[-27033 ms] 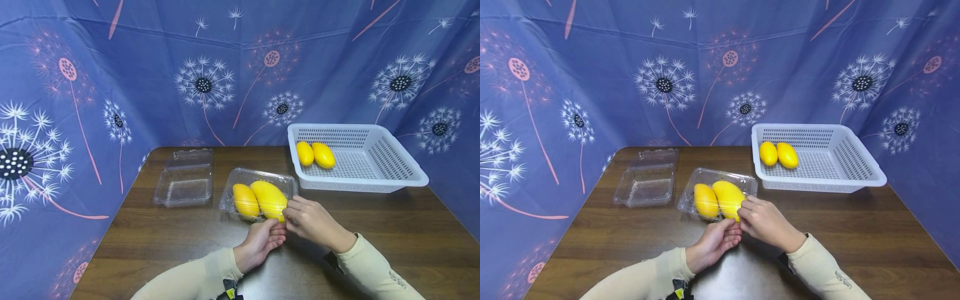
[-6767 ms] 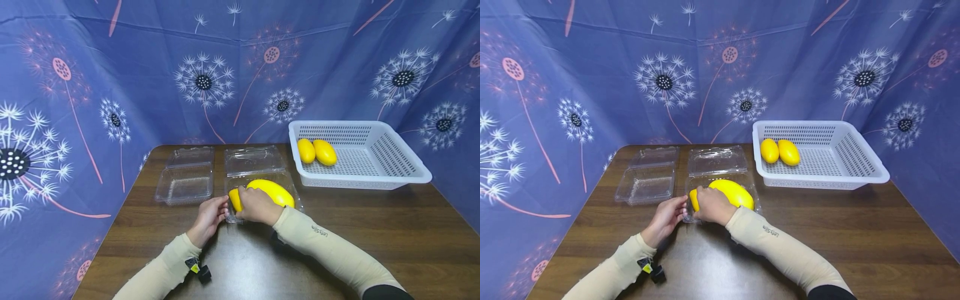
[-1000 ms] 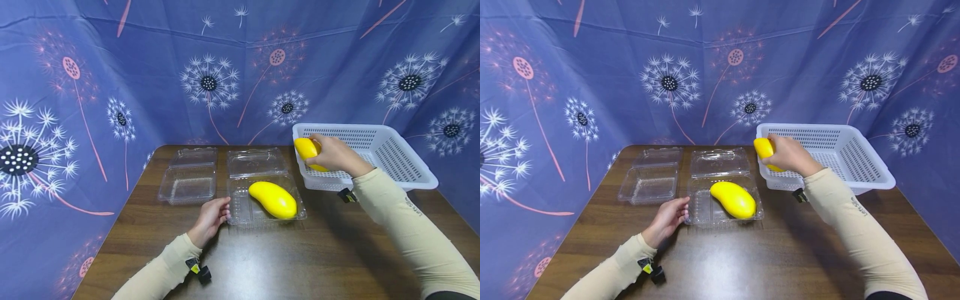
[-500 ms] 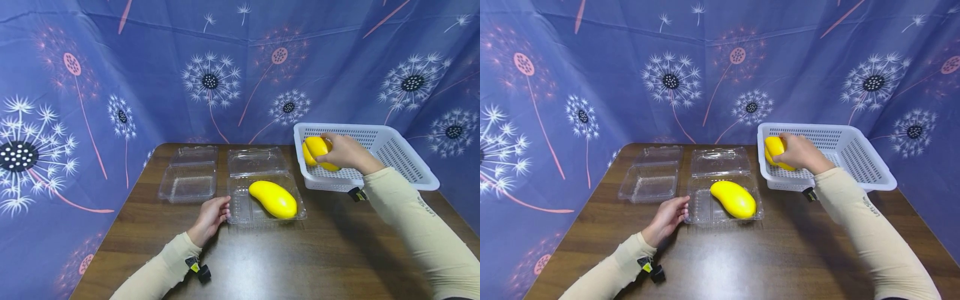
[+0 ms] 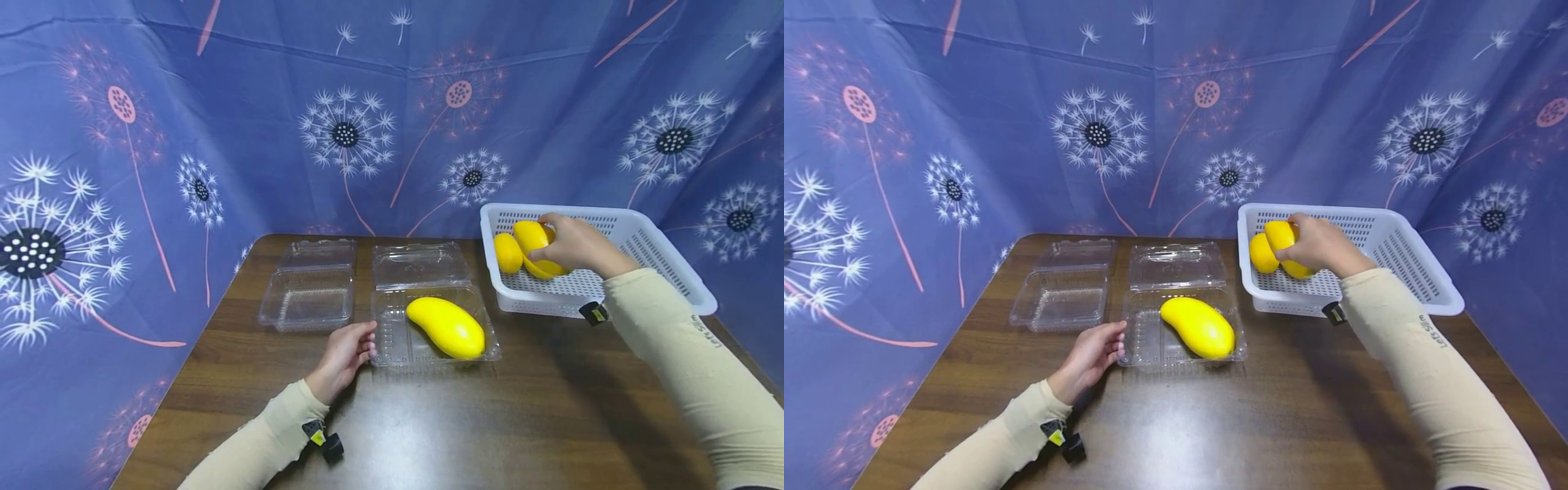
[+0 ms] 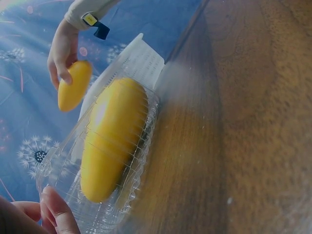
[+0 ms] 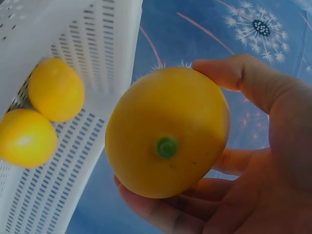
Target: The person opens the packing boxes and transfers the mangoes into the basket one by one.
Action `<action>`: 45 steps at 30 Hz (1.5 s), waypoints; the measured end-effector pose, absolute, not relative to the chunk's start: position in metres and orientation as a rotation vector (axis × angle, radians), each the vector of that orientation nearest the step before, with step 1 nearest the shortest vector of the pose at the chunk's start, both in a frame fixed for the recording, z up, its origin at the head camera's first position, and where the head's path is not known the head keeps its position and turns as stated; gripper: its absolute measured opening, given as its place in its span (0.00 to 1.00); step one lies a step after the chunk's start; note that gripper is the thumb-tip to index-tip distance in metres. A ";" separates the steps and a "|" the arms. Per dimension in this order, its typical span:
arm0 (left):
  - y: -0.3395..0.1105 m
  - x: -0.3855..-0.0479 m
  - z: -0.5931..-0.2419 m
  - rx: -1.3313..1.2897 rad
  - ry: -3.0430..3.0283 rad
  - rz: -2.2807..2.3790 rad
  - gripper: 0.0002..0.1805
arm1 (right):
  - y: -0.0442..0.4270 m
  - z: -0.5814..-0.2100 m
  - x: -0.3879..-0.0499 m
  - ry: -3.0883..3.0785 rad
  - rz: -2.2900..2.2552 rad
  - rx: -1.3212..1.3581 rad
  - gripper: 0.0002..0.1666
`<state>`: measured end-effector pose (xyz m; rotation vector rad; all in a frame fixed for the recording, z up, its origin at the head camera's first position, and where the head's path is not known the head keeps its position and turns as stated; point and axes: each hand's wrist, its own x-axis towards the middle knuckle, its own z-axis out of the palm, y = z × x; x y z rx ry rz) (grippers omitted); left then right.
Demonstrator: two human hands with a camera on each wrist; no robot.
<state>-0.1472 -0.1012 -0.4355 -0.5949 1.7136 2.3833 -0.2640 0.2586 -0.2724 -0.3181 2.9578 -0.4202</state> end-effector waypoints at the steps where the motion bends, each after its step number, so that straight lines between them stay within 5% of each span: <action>1: -0.101 -0.147 -0.436 -0.597 1.715 2.381 0.04 | 0.260 -0.273 -0.265 2.953 -0.422 -0.310 0.49; 45: -0.102 -0.150 -0.438 -0.564 1.693 2.403 0.03 | 0.323 -0.298 -0.323 2.878 -0.424 -0.059 0.52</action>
